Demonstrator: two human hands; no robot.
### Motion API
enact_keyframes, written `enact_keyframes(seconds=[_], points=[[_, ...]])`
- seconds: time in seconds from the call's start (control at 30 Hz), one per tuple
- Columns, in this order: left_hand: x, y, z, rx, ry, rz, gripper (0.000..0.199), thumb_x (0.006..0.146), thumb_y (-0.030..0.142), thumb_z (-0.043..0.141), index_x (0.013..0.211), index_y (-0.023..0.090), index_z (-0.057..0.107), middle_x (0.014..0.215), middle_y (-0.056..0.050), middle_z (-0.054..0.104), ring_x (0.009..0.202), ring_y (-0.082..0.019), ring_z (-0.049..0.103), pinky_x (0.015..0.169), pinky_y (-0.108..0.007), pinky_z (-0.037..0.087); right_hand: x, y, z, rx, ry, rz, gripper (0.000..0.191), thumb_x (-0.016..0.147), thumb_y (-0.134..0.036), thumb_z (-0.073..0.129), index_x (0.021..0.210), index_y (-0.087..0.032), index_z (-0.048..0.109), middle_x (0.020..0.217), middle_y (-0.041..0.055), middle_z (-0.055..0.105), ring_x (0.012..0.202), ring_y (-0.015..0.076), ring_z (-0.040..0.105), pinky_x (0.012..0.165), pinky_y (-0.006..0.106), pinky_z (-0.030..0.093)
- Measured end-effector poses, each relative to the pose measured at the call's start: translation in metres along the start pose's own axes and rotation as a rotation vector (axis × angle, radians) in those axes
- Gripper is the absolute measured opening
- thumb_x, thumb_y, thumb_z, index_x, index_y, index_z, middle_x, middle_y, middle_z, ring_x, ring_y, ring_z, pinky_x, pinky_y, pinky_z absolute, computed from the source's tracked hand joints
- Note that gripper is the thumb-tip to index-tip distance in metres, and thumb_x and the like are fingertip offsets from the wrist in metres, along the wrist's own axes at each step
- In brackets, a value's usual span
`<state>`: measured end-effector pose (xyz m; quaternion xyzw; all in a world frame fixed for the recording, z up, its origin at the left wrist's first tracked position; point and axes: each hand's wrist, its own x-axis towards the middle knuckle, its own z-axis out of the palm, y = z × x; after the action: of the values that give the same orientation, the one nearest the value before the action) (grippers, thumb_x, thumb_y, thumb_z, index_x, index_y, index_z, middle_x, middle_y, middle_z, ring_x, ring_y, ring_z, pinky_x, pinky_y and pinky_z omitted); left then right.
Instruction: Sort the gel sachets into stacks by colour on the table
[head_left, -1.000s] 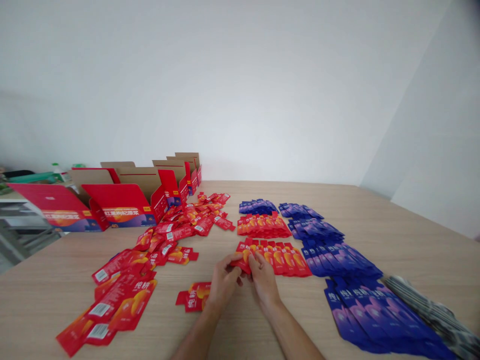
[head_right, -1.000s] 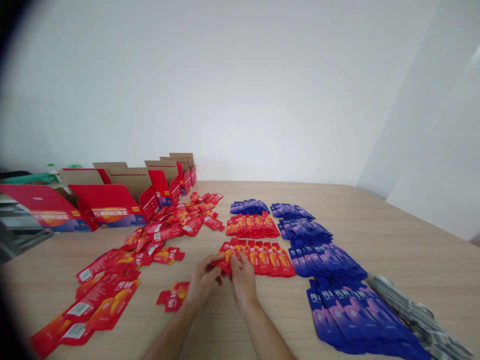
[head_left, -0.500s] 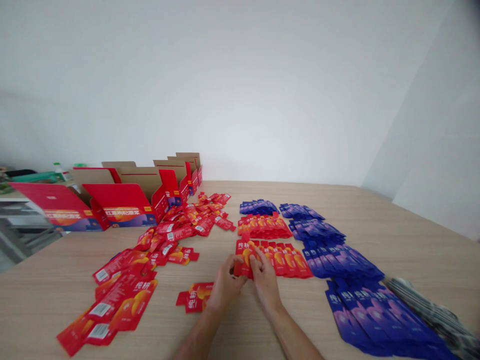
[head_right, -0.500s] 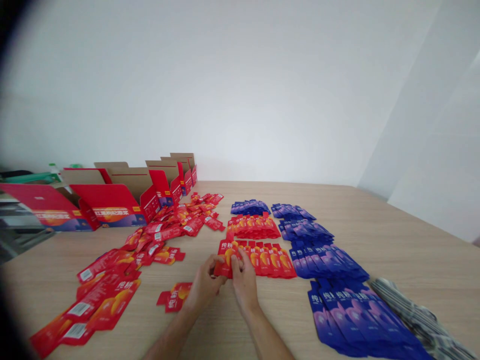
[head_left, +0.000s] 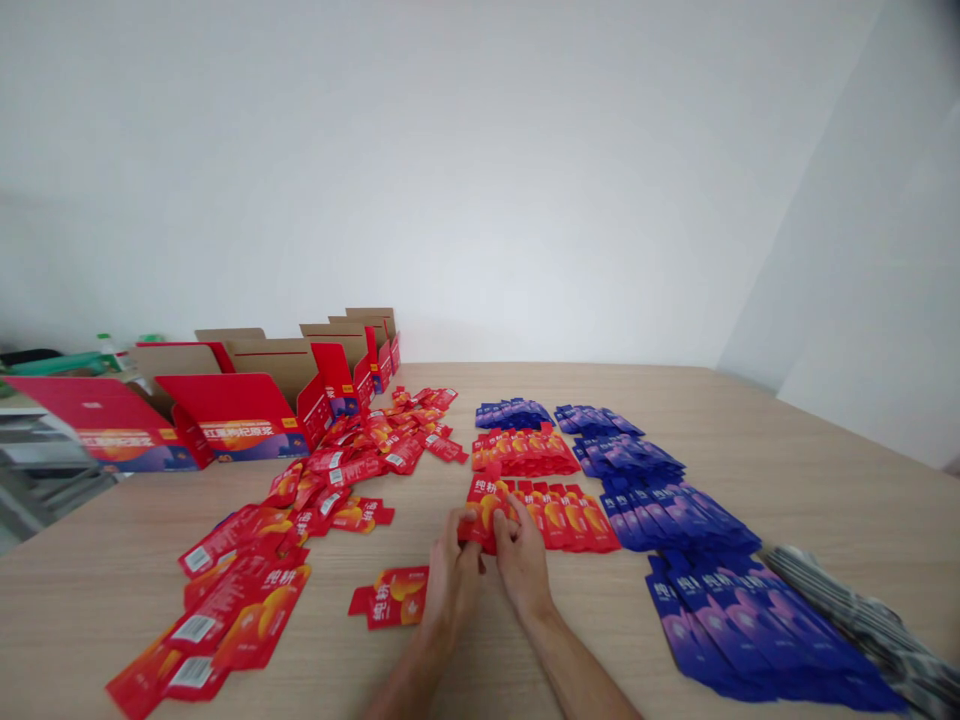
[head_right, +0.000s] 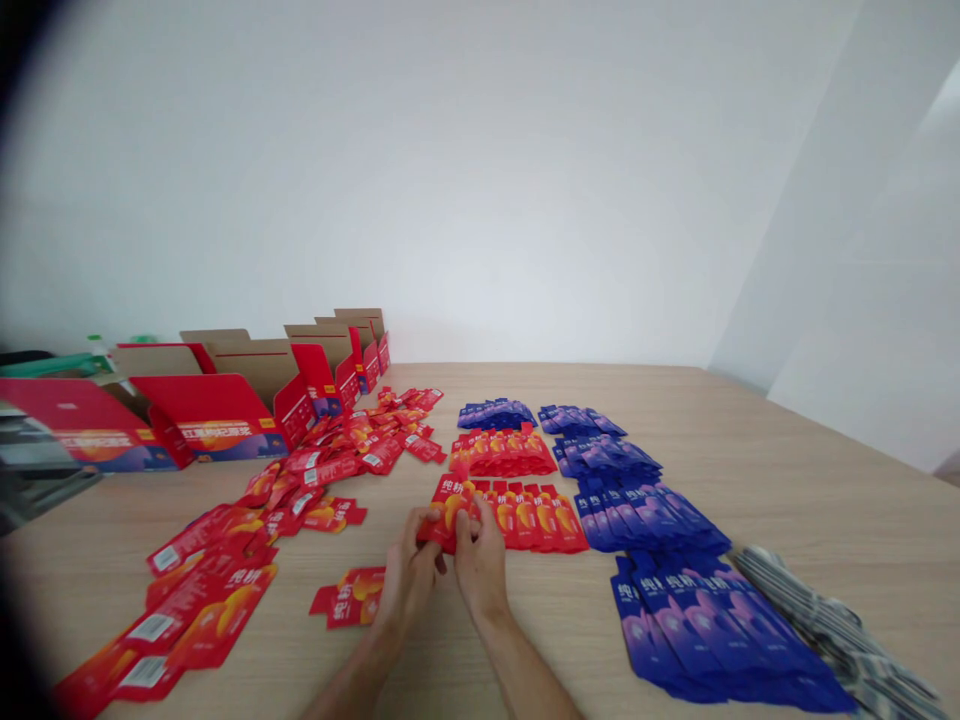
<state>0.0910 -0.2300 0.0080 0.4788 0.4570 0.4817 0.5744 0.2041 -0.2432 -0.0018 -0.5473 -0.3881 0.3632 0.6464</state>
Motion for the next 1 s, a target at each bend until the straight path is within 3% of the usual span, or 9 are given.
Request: enact_keyframes(seconds=[0.1, 0.23, 0.4, 0.5, 0.67, 0.73, 0.8, 0.9, 1.0], points=[[0.005, 0.0, -0.007, 0.054, -0.066, 0.125, 0.028, 0.067, 0.021, 0.063, 0.094, 0.019, 0.059, 0.054, 0.005, 0.058, 0.042, -0.009, 0.047, 0.044, -0.02, 0.034, 0.002, 0.005, -0.005, -0.017, -0.002, -0.022, 0.071, 0.085, -0.057, 0.057, 0.14, -0.013, 0.046, 0.064, -0.0023, 0.061, 0.058, 0.0169, 0.054, 0.055, 0.027, 0.043], [0.011, -0.004, -0.013, 0.021, -0.169, 0.097, 0.027, 0.073, 0.034, 0.065, 0.093, 0.017, 0.058, 0.048, 0.007, 0.053, 0.037, -0.008, 0.043, 0.04, -0.018, 0.029, 0.007, 0.006, -0.014, -0.087, 0.047, -0.048, 0.067, 0.082, -0.058, 0.061, 0.132, -0.014, 0.055, 0.066, -0.0016, 0.061, 0.066, 0.0188, 0.057, 0.063, 0.029, 0.045], [0.015, -0.011, -0.013, 0.031, -0.092, 0.136, 0.023, 0.072, 0.03, 0.066, 0.088, 0.02, 0.052, 0.049, 0.007, 0.053, 0.04, -0.008, 0.048, 0.042, -0.017, 0.032, 0.007, 0.008, -0.011, -0.051, -0.02, 0.009, 0.065, 0.084, -0.054, 0.059, 0.136, -0.017, 0.051, 0.06, -0.0053, 0.053, 0.058, 0.0177, 0.05, 0.061, 0.03, 0.042], [0.015, -0.01, -0.015, -0.016, -0.05, 0.08, 0.024, 0.07, 0.027, 0.063, 0.091, 0.02, 0.052, 0.051, 0.007, 0.054, 0.041, -0.009, 0.05, 0.04, -0.018, 0.03, 0.004, 0.012, -0.005, -0.026, -0.071, 0.012, 0.064, 0.081, -0.05, 0.063, 0.135, -0.018, 0.053, 0.06, -0.0054, 0.053, 0.056, 0.0171, 0.049, 0.057, 0.029, 0.04], [0.021, -0.011, -0.018, -0.005, 0.033, 0.061, 0.029, 0.069, 0.029, 0.066, 0.095, 0.02, 0.059, 0.064, 0.005, 0.06, 0.048, -0.01, 0.053, 0.043, -0.019, 0.036, 0.003, 0.016, -0.004, -0.192, -0.122, -0.057, 0.052, 0.085, -0.045, 0.059, 0.128, -0.018, 0.06, 0.061, -0.0027, 0.057, 0.058, 0.0187, 0.053, 0.06, 0.031, 0.043], [0.027, -0.013, -0.02, 0.035, 0.083, 0.061, 0.029, 0.068, 0.028, 0.069, 0.094, 0.019, 0.061, 0.062, 0.005, 0.06, 0.047, -0.01, 0.051, 0.044, -0.02, 0.036, 0.005, 0.016, -0.009, -0.329, -0.108, -0.132, 0.045, 0.087, -0.039, 0.055, 0.125, -0.018, 0.063, 0.072, 0.0022, 0.065, 0.067, 0.0212, 0.059, 0.069, 0.034, 0.047], [0.033, -0.016, -0.022, 0.061, 0.112, 0.052, 0.029, 0.068, 0.028, 0.072, 0.094, 0.019, 0.064, 0.062, 0.003, 0.061, 0.049, -0.011, 0.053, 0.048, -0.021, 0.037, 0.008, 0.016, -0.014, -0.507, -0.038, -0.266, 0.039, 0.088, -0.03, 0.05, 0.121, -0.018, 0.066, 0.094, 0.0094, 0.069, 0.087, 0.0249, 0.062, 0.084, 0.038, 0.048], [0.042, -0.02, -0.025, 0.122, 0.124, 0.046, 0.027, 0.069, 0.026, 0.073, 0.094, 0.019, 0.066, 0.061, 0.001, 0.064, 0.055, -0.015, 0.057, 0.054, -0.023, 0.04, 0.011, 0.019, -0.021, -0.807, 0.027, -0.422, 0.041, 0.084, -0.019, 0.048, 0.12, -0.017, 0.067, 0.124, 0.0139, 0.062, 0.115, 0.0298, 0.052, 0.101, 0.043, 0.039], [0.051, -0.027, -0.026, 0.25, 0.135, 0.068, 0.021, 0.074, 0.024, 0.07, 0.094, 0.019, 0.066, 0.066, -0.002, 0.067, 0.062, -0.018, 0.061, 0.062, -0.025, 0.041, 0.011, 0.023, -0.022, -1.031, -0.021, -0.411, 0.045, 0.083, -0.02, 0.05, 0.126, -0.021, 0.064, 0.137, 0.0103, 0.056, 0.127, 0.0344, 0.042, 0.103, 0.048, 0.034]])
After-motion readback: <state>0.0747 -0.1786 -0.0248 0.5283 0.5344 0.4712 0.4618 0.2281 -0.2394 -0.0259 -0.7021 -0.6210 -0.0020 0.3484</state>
